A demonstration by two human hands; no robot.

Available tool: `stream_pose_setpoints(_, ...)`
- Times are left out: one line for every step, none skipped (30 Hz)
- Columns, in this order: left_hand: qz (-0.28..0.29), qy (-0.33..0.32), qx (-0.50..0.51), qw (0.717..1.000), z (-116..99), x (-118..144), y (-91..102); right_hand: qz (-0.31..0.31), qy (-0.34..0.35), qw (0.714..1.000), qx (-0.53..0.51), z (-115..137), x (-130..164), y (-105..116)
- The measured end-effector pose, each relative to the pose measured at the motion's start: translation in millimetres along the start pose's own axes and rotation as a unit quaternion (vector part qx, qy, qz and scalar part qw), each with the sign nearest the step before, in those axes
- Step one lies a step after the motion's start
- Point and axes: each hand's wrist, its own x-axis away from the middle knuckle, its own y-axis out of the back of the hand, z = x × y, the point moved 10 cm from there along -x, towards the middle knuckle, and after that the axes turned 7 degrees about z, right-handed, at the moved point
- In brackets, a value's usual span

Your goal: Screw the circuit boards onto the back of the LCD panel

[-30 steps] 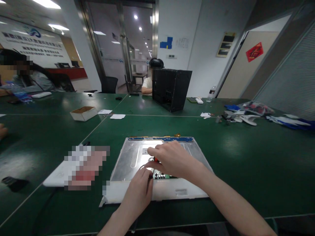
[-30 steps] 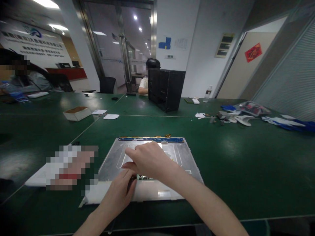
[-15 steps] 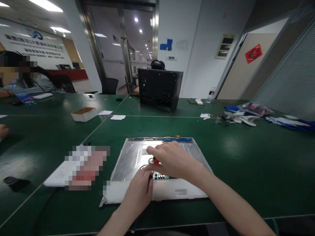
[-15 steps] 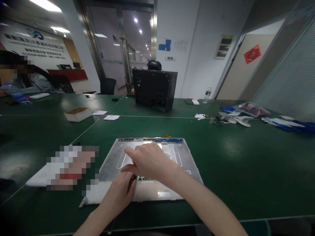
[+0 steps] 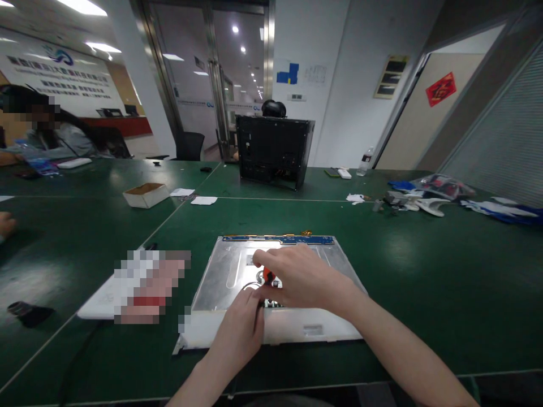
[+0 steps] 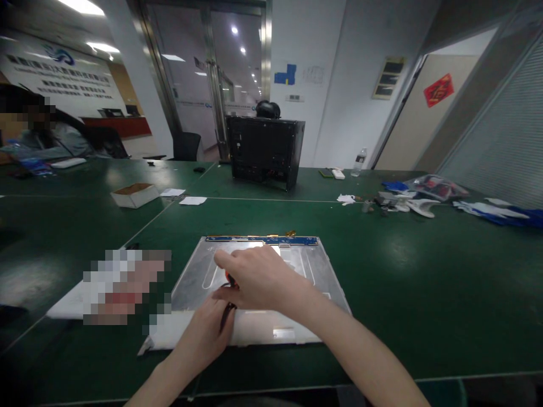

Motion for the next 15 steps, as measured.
stream_pose_setpoints(0.001,0.0,-0.002,1.0,-0.2,-0.1,0.1,0.001,-0.009,1.0,0.002,-2.0,-1.4,-1.4)
stream_pose_setpoints(0.005,0.003,-0.003,1.0,-0.2,-0.3,-0.1,0.002,-0.017,1.0,0.008,-3.8,-2.6,-2.5)
stream_pose_setpoints(0.011,0.008,-0.002,1.0,0.1,-0.7,-0.5,0.001,-0.024,1.0,0.014,-5.2,-3.4,-3.1)
stream_pose_setpoints(0.018,0.014,0.002,1.0,0.5,-1.2,-1.0,-0.002,-0.028,0.999,0.02,-5.8,-3.9,-3.2)
stream_pose_setpoints(0.023,0.019,0.005,1.0,0.8,-1.6,-1.3,-0.006,-0.029,0.999,0.024,-5.8,-3.8,-2.7)
stream_pose_setpoints(0.026,0.024,0.009,0.999,1.2,-2.0,-1.2,-0.011,-0.027,0.999,0.025,-5.2,-3.4,-1.8)
stream_pose_setpoints(0.026,0.027,0.01,0.999,1.5,-2.3,-0.9,-0.016,-0.023,0.999,0.024,-4.3,-2.7,-0.8)
stream_pose_setpoints(0.025,0.027,0.011,0.999,1.6,-2.5,-0.6,-0.021,-0.019,0.999,0.021,-3.6,-1.9,0.2)
stream_pose_setpoints(0.022,0.026,0.011,0.999,1.7,-2.6,-0.3,-0.025,-0.015,0.999,0.018,-3.0,-1.1,1.0)
stream_pose_setpoints(0.019,0.024,0.011,0.999,1.9,-2.6,0.0,-0.026,-0.011,0.999,0.016,-2.5,-0.5,1.3)
stream_pose_setpoints(0.016,0.022,0.012,1.0,2.1,-2.6,0.0,-0.024,-0.008,1.0,0.013,-2.4,-0.2,1.1)
stream_pose_setpoints(0.014,0.021,0.012,1.0,2.3,-2.6,-0.1,-0.022,-0.008,1.0,0.012,-2.8,-0.2,0.6)
stream_pose_setpoints(0.014,0.02,0.012,1.0,2.3,-2.6,-0.2,-0.018,-0.01,1.0,0.012,-3.7,-0.5,-0.3)
stream_pose_setpoints(0.014,0.02,0.01,1.0,2.7,-2.7,-0.3,-0.014,-0.014,1.0,0.013,-4.8,-0.9,-1.2)
stream_pose_setpoints(0.014,0.023,0.007,1.0,3.1,-2.7,-0.5,-0.01,-0.019,1.0,0.017,-5.9,-1.4,-2.2)
